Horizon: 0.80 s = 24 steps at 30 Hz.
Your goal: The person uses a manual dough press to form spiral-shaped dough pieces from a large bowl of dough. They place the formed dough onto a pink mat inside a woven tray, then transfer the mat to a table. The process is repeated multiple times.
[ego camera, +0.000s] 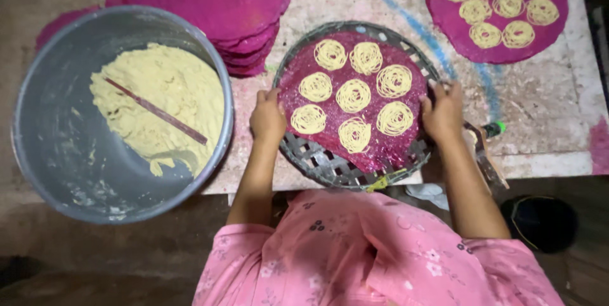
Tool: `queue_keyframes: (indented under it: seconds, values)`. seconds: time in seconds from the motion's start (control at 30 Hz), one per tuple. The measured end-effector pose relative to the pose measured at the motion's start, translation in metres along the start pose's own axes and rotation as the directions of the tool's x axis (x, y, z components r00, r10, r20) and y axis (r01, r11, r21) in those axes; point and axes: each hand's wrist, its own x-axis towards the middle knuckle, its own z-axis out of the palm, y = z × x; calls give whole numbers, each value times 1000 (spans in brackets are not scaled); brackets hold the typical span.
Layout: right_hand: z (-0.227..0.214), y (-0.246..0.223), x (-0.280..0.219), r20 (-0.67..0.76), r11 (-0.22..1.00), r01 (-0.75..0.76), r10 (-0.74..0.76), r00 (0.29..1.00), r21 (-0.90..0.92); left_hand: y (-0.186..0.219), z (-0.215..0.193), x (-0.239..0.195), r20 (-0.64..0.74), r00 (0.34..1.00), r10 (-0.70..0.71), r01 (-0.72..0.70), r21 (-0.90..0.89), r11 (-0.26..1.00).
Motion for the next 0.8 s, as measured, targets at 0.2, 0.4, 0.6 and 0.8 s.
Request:
queue_keyframes:
  seconds: [0.2, 0.4, 0.6, 0.8]
  values:
    - [16, -9, 4, -77, 986, -125, 134, 988, 113, 5, 4, 3, -40, 993, -114, 117, 95, 989]
    - [33, -2, 25, -87, 986, -145, 152, 985, 85, 4, 10, 5, -146, 986, -81, 98, 113, 989]
    - [27, -20, 29, -136, 995, -1, 15, 991, 102, -8, 24, 24, -191, 977, -97, 153, 309, 939]
    - [10, -33, 32, 64, 908, -98, 78, 995, 407, -13, 41, 30, -263, 964, -31, 102, 260, 960]
